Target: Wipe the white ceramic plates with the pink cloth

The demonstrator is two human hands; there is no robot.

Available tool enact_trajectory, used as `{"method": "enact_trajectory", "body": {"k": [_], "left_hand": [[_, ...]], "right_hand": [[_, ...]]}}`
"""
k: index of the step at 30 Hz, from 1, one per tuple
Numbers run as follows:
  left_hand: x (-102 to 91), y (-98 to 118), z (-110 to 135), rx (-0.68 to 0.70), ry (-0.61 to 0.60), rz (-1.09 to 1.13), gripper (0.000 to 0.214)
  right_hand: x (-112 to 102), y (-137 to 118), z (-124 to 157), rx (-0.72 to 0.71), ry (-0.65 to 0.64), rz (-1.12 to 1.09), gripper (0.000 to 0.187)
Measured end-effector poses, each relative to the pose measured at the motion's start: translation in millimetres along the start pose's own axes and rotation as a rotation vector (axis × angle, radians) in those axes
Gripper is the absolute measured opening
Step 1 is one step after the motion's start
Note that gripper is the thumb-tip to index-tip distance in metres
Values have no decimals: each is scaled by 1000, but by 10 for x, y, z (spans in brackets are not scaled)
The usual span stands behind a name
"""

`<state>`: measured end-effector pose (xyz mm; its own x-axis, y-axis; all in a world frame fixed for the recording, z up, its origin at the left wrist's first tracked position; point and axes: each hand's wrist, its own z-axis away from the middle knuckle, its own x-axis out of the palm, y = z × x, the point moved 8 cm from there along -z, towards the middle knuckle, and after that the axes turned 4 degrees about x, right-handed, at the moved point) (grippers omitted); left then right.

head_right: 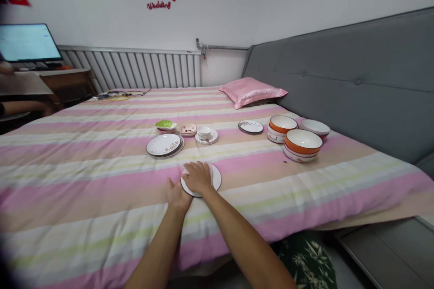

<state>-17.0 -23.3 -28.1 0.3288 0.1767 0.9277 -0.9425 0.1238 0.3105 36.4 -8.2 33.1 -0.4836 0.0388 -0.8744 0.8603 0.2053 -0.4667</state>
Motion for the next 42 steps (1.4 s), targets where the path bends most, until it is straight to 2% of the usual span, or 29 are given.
{"method": "enact_trajectory", "body": {"k": [5, 10, 14, 19, 25, 29, 32, 38, 42], "left_hand": [[-42, 16, 33, -21, 39, -20, 64], [-75, -4, 52, -69, 48, -76, 72], [-47, -19, 31, -54, 23, -93, 72], [2, -41, 15, -39, 1, -94, 74], [20, -45, 14, -26, 7, -75, 74], [-5, -44, -23, 5, 17, -53, 74], [-26, -34, -54, 36, 26, -45, 73], [-55, -9, -92, 78, 54, -29, 69], [-40, 7, -94, 89, 53, 9, 64]], "right_hand": [[-58, -164, 373, -196, 10, -39, 37], [-136, -97, 711, -319, 15, -82, 36], [-176, 69, 872, -273, -20, -50, 37], [-186, 336, 917, -66, 86, -9, 45], [-138, 495, 709, 84, 159, 0, 44], [-90, 617, 429, 225, 108, 24, 44], [-56, 670, 190, 263, 74, 34, 45], [-50, 634, -211, 197, -6, 35, 42], [-29, 342, -279, 39, -69, 21, 40]]}}
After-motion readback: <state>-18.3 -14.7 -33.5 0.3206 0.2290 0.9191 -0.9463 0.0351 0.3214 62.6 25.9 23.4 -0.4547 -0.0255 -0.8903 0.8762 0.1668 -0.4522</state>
